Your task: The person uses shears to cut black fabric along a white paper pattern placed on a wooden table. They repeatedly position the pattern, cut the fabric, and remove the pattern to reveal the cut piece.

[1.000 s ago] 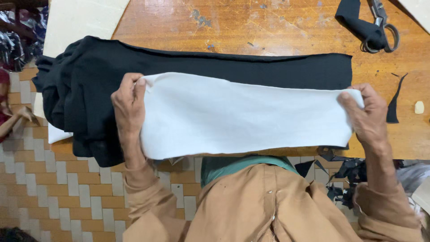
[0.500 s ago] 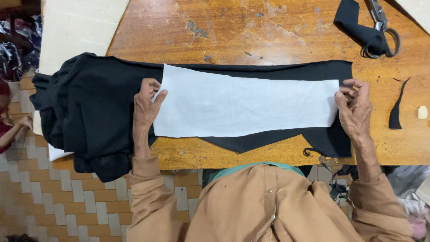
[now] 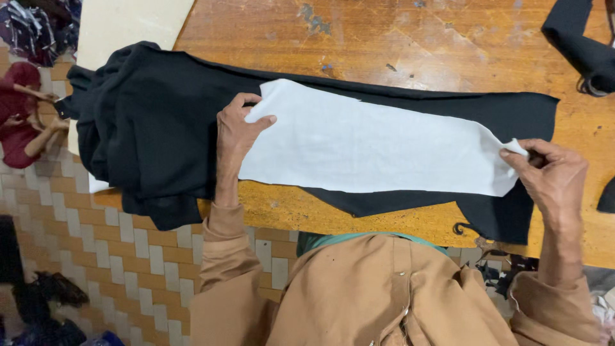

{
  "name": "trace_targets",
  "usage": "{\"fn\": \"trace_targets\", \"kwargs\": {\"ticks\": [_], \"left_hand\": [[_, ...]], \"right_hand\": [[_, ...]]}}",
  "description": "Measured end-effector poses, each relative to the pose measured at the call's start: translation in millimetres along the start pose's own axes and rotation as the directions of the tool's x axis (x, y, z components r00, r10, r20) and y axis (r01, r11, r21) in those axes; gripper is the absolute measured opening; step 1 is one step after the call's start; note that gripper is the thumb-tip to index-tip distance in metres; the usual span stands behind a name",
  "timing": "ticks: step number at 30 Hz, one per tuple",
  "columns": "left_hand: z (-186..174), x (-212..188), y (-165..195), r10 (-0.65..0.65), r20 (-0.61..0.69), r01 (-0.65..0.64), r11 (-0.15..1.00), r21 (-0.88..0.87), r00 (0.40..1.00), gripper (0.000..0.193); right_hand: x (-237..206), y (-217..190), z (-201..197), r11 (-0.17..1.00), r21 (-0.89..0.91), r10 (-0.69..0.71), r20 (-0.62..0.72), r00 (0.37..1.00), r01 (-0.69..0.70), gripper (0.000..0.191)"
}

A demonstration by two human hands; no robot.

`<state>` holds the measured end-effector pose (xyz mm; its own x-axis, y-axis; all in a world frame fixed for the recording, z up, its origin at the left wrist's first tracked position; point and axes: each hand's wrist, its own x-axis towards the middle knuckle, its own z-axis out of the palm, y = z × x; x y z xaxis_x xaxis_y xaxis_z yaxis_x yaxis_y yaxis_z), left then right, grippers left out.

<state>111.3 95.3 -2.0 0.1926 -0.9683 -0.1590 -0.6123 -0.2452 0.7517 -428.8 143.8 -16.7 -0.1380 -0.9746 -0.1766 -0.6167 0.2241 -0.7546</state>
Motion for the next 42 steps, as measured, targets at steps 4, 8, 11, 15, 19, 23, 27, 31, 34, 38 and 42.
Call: {"fn": "trace_targets", "kwargs": {"ticks": [4,8,11,15,19,23,27,31,34,38,42], "left_hand": [[-18.9,0.7,9.1,0.019,0.069,-0.012,0.995,-0.099,0.997,0.026],[-52.0,-6.1,12.3,0.373,-0.155,-0.395,0.905,-0.159,0.915,0.019],[-76.0,-23.8,7.6,0.487,-0.253,-0.546,0.788,-0.284,0.836,0.022],[-67.2,-45.5,-7.2,0.506,-0.249,-0.538,0.839,-0.082,0.826,0.022],[-30.4,-56.9,-29.6,0.434,-0.171,-0.411,0.899,0.154,0.885,0.038],[-15.1,-66.3,-52.9,0.555,-0.074,-0.505,0.798,0.328,0.829,0.024],[5.6,-78.1,-56.2,0.479,-0.209,-0.336,0.809,0.483,0.852,0.025],[50.6,-84.9,-27.7,0.513,-0.094,-0.364,0.715,0.597,0.853,0.041],[98.5,-103.3,10.8,0.437,0.099,-0.419,0.738,0.529,0.894,0.064],[164.2,-118.3,63.3,0.493,0.315,-0.583,0.723,0.369,0.811,0.077],[201.1,-125.0,94.3,0.63,0.396,-0.739,0.629,0.244,0.667,0.08]], "right_hand": [[3.1,-8.4,-13.7,0.984,0.162,-0.077,0.002,0.997,0.076,0.012],[1.0,2.1,-24.5,0.946,0.305,-0.089,-0.091,0.992,0.113,0.011],[-2.6,11.3,-28.0,0.898,0.155,-0.396,-0.13,0.909,0.413,0.01],[-20.7,4.4,-19.1,0.891,0.226,-0.356,-0.193,0.914,0.395,0.003],[-35.4,-13.5,-2.4,0.904,0.23,-0.337,-0.138,0.931,0.361,0.011],[-41.9,-13.7,1.5,0.933,0.041,-0.355,-0.059,0.933,0.357,0.026],[-45.4,-0.8,4.3,0.917,-0.082,-0.391,0.006,0.921,0.39,0.018],[-44.0,4.7,10.1,0.888,-0.104,-0.449,0.019,0.893,0.449,0.014],[-43.5,4.4,14.3,0.853,-0.183,-0.488,0.052,0.871,0.489,0.024],[-39.5,6.4,17.3,0.827,-0.22,-0.519,0.057,0.853,0.518,0.034],[-39.5,10.9,11.4,0.873,-0.179,-0.454,0.042,0.89,0.453,0.033]]}}
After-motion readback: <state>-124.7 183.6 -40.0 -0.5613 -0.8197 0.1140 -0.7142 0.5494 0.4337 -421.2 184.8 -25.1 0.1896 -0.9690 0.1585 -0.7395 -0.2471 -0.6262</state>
